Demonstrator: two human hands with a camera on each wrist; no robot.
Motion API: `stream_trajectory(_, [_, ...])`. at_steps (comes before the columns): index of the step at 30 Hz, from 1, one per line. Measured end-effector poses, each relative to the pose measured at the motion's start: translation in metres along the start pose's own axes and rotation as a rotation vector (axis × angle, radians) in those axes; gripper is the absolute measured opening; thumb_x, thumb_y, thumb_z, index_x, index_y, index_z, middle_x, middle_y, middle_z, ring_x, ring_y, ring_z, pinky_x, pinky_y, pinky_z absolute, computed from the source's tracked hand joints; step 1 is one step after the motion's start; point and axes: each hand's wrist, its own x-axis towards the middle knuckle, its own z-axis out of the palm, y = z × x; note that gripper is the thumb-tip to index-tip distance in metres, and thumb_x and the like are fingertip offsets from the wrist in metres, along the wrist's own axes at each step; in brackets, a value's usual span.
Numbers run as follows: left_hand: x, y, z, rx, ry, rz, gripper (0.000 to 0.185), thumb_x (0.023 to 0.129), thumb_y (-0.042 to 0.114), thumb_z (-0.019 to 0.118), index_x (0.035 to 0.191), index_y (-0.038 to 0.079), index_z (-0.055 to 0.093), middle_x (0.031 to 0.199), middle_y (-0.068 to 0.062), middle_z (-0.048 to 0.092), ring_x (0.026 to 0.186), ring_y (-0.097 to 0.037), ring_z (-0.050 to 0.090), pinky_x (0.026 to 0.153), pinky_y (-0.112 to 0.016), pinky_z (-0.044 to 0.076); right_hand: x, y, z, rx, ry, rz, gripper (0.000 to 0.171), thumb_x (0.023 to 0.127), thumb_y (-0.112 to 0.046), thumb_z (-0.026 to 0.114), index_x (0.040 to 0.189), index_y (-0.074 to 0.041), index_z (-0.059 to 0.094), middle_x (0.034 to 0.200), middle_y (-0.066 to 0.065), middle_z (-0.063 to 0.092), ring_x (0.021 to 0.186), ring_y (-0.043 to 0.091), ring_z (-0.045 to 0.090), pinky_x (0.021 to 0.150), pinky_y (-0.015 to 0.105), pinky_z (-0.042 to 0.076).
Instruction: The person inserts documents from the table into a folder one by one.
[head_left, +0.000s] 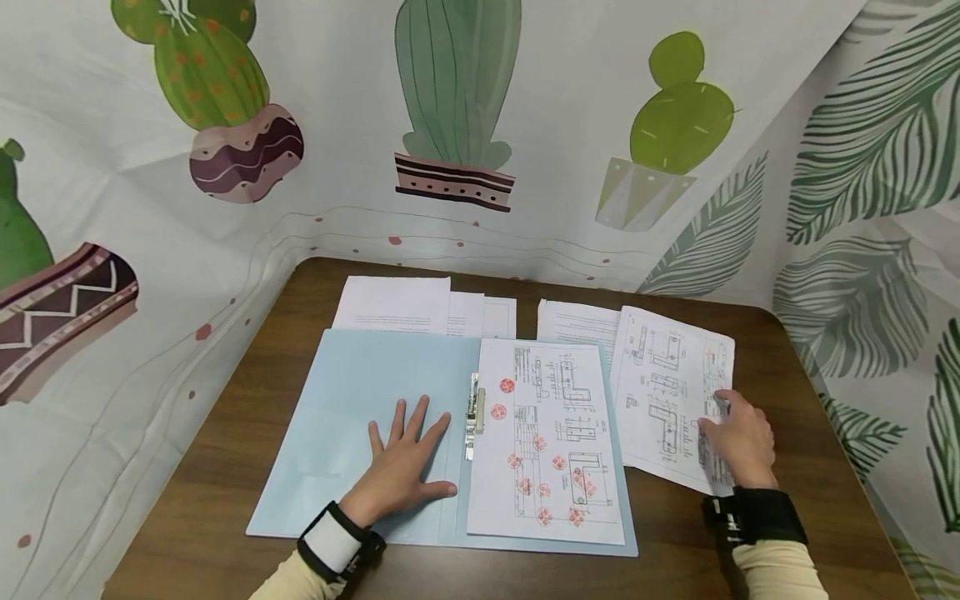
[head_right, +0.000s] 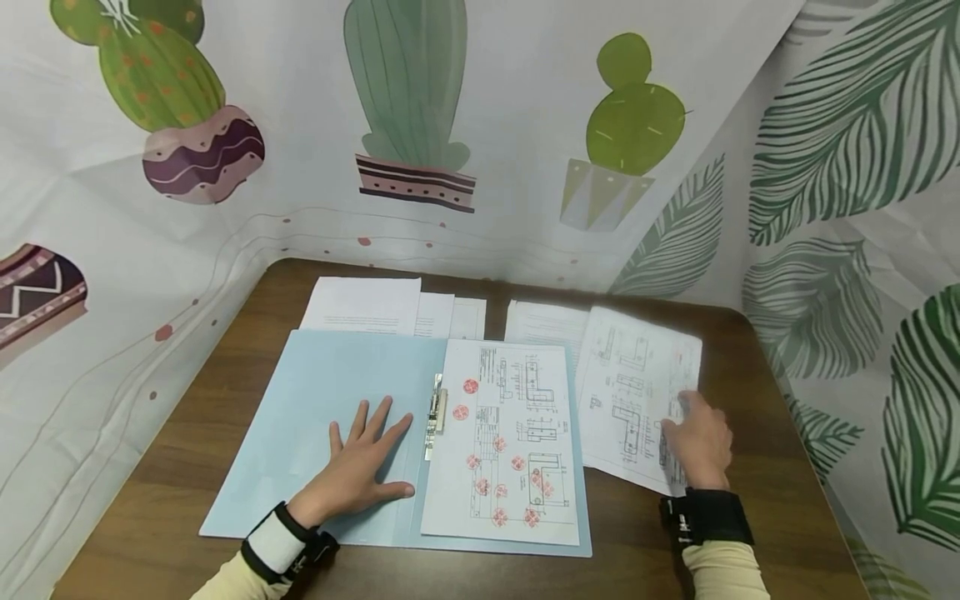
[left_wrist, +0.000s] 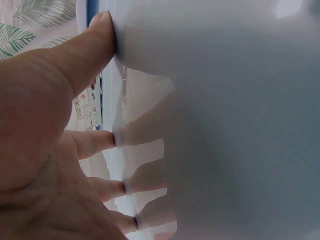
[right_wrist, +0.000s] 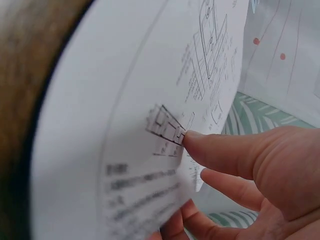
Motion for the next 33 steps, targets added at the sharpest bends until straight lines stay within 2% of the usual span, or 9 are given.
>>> stream_trajectory(7, [-0.001,0.000,0.000,0.002,0.009,-0.001,0.101,0.074,0.055,0.088,0.155,0.011,0.046,0.168,-0.026,0.018,0.152,-0.055,0.002,0.103,-0.087,0.000,0.001,-0.002,0.000,0.036,0.000,-0.020,0.068,0.093,-0.006,0.068,0.152,0.007,0.036,0.141,0.041,0.041,0.109,0.053,0.047,0.091,0.069,0.041])
stream_trajectory(11, [-0.003,0.000,0.000,-0.005,0.007,-0.005,0.101,0.074,0.054,0.088,0.156,0.012,0.046,0.168,-0.025,0.017,0.152,-0.055,0.002,0.104,-0.086,-0.001,0.002,-0.002,-0.001,0.031,-0.010,-0.030,0.070,0.092,-0.005,0.069,0.153,0.007,0.035,0.143,0.041,0.041,0.111,0.053,0.046,0.093,0.069,0.040])
stream_trajectory(17, [-0.004,0.000,-0.001,-0.012,0.007,0.003,0.101,0.075,0.054,0.088,0.156,0.011,0.046,0.168,-0.025,0.017,0.152,-0.056,0.002,0.104,-0.086,0.000,0.001,0.001,-0.004,0.005,-0.014,0.000,0.074,0.092,-0.011,0.072,0.154,0.004,0.035,0.144,0.041,0.040,0.111,0.056,0.043,0.090,0.072,0.040])
stream_trajectory(21, [-0.004,0.001,-0.003,0.000,0.004,0.002,0.101,0.074,0.055,0.088,0.156,0.012,0.046,0.168,-0.025,0.018,0.152,-0.055,0.002,0.104,-0.086,0.000,0.000,0.005,-0.003,0.023,-0.007,0.026,0.075,0.092,-0.015,0.073,0.154,0.003,0.036,0.144,0.040,0.039,0.109,0.055,0.045,0.086,0.069,0.043])
stream_trajectory(26, [-0.004,0.001,-0.003,0.003,0.004,0.005,0.101,0.074,0.054,0.088,0.155,0.011,0.046,0.167,-0.026,0.018,0.152,-0.056,0.002,0.103,-0.087,0.001,0.001,0.009,-0.005,0.029,0.010,0.059,0.068,0.094,-0.016,0.070,0.152,0.002,0.039,0.145,0.040,0.040,0.107,0.054,0.049,0.082,0.067,0.044])
stream_trajectory(33, [-0.003,0.001,-0.003,0.005,0.010,0.010,0.100,0.075,0.054,0.087,0.155,0.011,0.046,0.167,-0.026,0.018,0.152,-0.056,0.003,0.103,-0.087,0.001,0.002,0.016,-0.014,0.069,0.093,0.068,0.057,0.097,-0.013,0.061,0.147,0.006,0.043,0.124,0.037,0.056,0.094,0.051,0.059,0.071,0.058,0.044])
